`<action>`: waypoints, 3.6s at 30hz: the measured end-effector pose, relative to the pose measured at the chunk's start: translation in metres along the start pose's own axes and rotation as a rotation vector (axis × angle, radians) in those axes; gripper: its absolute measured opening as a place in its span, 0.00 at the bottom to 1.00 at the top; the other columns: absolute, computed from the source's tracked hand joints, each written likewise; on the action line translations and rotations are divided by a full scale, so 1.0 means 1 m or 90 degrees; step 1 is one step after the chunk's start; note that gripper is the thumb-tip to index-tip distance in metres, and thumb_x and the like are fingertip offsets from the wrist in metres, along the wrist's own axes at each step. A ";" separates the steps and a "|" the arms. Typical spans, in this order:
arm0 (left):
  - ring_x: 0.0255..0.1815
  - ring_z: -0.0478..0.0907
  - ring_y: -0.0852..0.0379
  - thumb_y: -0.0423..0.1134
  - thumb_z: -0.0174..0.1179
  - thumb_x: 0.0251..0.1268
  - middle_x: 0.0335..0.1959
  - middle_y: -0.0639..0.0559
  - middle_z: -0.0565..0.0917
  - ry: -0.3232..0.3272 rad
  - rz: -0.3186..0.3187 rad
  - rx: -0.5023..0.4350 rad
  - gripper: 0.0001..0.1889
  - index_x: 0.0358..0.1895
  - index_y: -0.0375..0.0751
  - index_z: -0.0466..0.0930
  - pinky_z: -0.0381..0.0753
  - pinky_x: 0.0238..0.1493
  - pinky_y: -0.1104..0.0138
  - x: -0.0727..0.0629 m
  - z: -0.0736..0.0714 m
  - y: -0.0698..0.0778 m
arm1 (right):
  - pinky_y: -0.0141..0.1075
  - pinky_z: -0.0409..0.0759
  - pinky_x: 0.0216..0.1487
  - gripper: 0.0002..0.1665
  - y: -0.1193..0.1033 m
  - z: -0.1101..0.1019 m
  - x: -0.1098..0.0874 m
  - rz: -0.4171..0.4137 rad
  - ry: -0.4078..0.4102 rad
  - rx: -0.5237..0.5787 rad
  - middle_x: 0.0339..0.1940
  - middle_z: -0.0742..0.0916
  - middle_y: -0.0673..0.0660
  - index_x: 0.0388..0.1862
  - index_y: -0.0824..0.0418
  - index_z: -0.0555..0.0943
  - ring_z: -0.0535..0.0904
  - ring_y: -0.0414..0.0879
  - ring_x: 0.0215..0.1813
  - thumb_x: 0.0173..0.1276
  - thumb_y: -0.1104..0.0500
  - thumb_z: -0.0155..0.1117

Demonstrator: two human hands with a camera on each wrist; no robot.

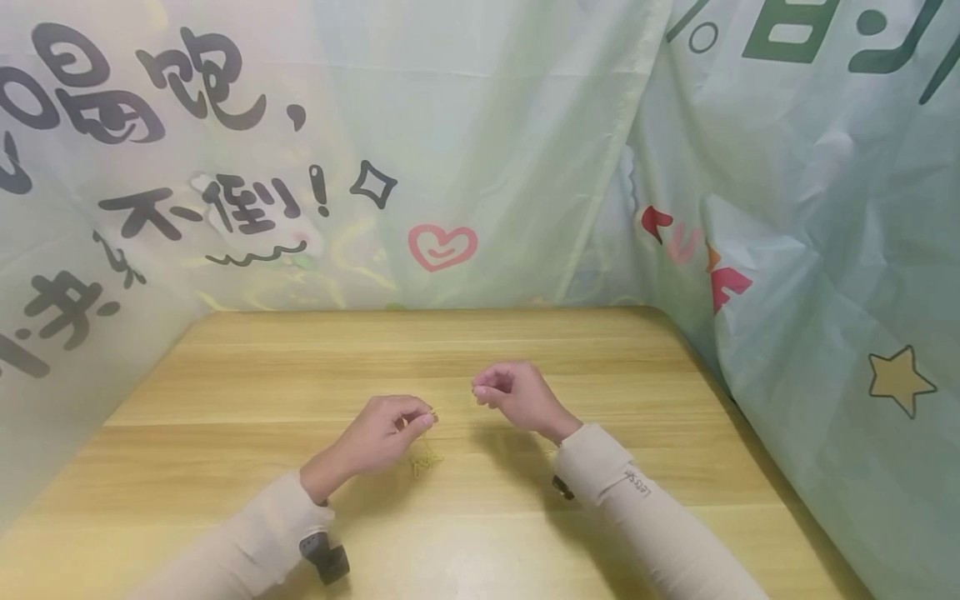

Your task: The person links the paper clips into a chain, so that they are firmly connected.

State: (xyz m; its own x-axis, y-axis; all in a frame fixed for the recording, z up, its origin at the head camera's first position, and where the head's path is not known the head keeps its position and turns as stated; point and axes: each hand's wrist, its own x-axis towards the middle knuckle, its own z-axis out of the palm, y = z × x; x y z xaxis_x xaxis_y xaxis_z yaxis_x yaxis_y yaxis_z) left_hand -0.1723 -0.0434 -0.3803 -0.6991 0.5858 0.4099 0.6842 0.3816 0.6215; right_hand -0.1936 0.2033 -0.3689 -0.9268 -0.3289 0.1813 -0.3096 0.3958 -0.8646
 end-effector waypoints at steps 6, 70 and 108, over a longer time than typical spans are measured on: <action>0.29 0.76 0.63 0.35 0.56 0.70 0.28 0.55 0.82 0.026 0.049 0.046 0.07 0.34 0.40 0.83 0.79 0.33 0.65 0.003 0.003 -0.003 | 0.45 0.83 0.37 0.04 -0.008 0.004 0.000 0.001 -0.005 0.040 0.29 0.85 0.56 0.40 0.70 0.80 0.83 0.49 0.32 0.66 0.69 0.63; 0.25 0.77 0.63 0.33 0.62 0.65 0.25 0.53 0.83 0.124 0.184 0.182 0.04 0.32 0.39 0.84 0.78 0.30 0.72 0.005 0.010 -0.002 | 0.48 0.83 0.38 0.05 -0.033 0.019 -0.005 0.014 -0.056 0.095 0.27 0.83 0.57 0.39 0.73 0.78 0.83 0.49 0.31 0.68 0.69 0.61; 0.23 0.77 0.61 0.34 0.65 0.62 0.24 0.53 0.84 0.209 0.189 0.233 0.05 0.28 0.40 0.83 0.77 0.26 0.66 0.006 0.015 0.000 | 0.34 0.81 0.34 0.06 -0.034 0.025 -0.006 0.012 -0.081 0.125 0.31 0.81 0.63 0.42 0.74 0.75 0.80 0.52 0.32 0.67 0.72 0.60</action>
State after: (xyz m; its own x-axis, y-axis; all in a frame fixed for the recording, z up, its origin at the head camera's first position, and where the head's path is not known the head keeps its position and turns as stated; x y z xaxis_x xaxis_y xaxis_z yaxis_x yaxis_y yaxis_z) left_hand -0.1732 -0.0294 -0.3874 -0.4533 0.4761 0.7535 0.8478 0.4913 0.1996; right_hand -0.1722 0.1705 -0.3519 -0.8939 -0.4334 0.1144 -0.2335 0.2324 -0.9442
